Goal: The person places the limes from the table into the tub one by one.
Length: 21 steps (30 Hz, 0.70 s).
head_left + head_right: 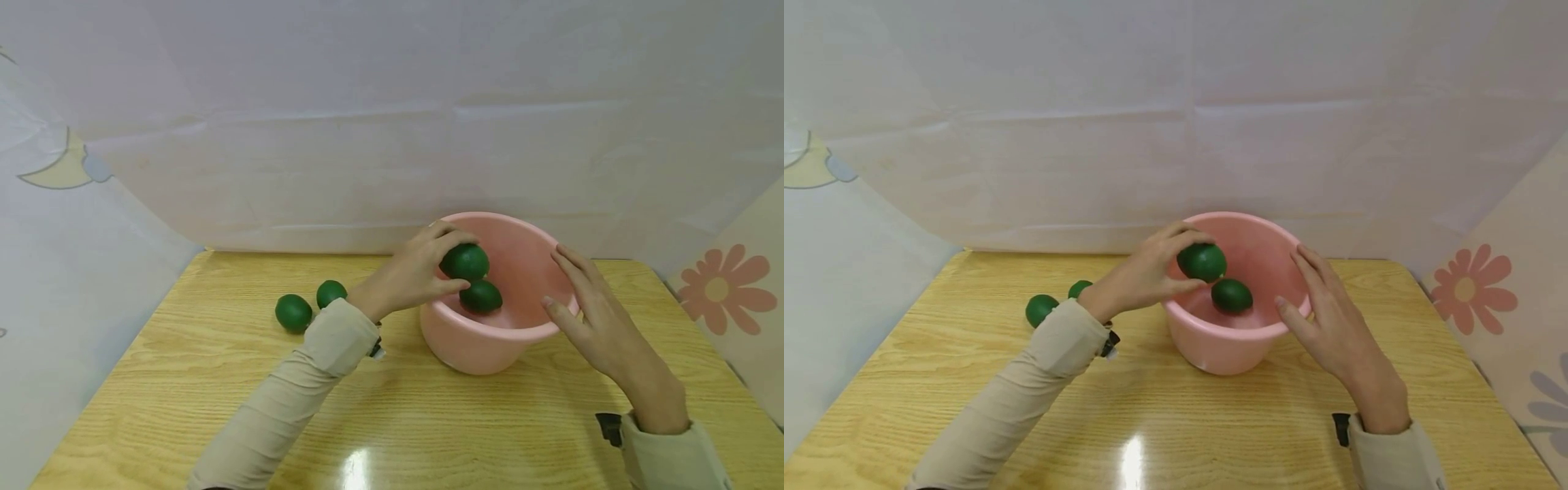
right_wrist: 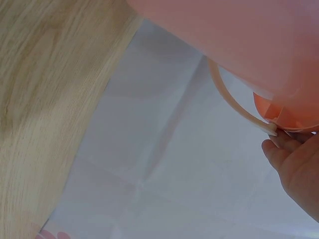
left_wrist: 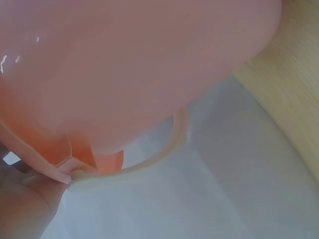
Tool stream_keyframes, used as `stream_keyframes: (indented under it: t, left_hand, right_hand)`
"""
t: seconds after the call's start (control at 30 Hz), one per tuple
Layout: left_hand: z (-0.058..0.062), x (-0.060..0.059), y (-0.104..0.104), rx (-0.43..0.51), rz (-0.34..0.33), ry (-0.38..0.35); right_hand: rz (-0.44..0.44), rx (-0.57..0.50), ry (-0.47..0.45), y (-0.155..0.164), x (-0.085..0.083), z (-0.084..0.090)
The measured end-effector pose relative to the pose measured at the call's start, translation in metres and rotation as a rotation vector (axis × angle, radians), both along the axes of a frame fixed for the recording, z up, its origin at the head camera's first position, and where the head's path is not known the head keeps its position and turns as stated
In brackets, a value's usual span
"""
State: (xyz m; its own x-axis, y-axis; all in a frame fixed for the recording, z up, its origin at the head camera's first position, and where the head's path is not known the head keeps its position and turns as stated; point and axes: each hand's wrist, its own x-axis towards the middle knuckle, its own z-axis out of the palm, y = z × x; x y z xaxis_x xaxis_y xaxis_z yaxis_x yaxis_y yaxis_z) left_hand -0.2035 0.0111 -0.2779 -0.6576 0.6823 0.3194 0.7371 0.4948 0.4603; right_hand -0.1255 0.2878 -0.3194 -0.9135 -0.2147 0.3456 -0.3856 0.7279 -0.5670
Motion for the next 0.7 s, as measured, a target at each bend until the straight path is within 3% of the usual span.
stream_keyframes:
  t: [0.4, 0.7]
  left_hand:
    - [0.004, -0.001, 0.006, -0.059, -0.015, -0.039]
    - [0.007, -0.001, 0.011, -0.118, -0.005, -0.131]
  right_hand:
    - [0.0, 0.005, -0.005, 0.001, -0.001, 0.0]
    - [0.004, 0.006, -0.001, 0.002, 0.0, 0.0]
